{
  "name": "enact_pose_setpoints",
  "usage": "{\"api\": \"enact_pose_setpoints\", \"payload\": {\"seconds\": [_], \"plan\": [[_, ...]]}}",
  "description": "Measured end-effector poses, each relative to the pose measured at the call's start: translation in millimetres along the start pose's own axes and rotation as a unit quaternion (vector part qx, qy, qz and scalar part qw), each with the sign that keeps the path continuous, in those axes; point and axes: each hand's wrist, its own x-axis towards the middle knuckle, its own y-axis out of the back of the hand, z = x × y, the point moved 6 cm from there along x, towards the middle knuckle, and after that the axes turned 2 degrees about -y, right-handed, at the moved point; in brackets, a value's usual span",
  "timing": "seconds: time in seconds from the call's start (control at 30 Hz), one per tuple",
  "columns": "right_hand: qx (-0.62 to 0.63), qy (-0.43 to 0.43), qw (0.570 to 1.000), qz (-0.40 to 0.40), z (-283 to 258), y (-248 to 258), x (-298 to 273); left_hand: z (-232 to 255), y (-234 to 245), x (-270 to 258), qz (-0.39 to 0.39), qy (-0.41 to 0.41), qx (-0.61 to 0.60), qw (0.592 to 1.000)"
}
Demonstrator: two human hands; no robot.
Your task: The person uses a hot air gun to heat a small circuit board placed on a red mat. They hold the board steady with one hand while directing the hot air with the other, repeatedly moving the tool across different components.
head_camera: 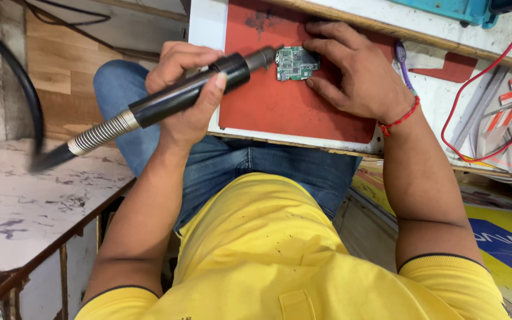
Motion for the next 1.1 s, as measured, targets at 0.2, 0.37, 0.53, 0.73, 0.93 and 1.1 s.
{"api": "enact_pose_setpoints", "payload": {"seconds": [0.2,0.37,0.53,0.73,0.93,1.1], "plan": [[-0.008,-0.004,1.000,0.008,2,0,-2,2,-4,6,0.014,0.006,0.005,1.000],[-0.002,0.010,1.000,0.015,1,1,-1,12,-9,5,-0.061,-0.048,0.014,0.997],[0.017,-0.009,1.000,0.018,4,-2,-5,11,-12,8,-0.052,-0.047,0.030,0.997],[0.005,0.001,1.000,0.022,4,-2,-2,7,-7,7,-0.020,-0.018,0.008,1.000],[0.004,0.002,1.000,0.024,5,-3,-3,7,-9,6,-0.029,-0.039,0.047,0.998],[0.002,0.001,1.000,0.022,5,-4,-6,10,-10,2,-0.038,-0.082,0.081,0.993]]}}
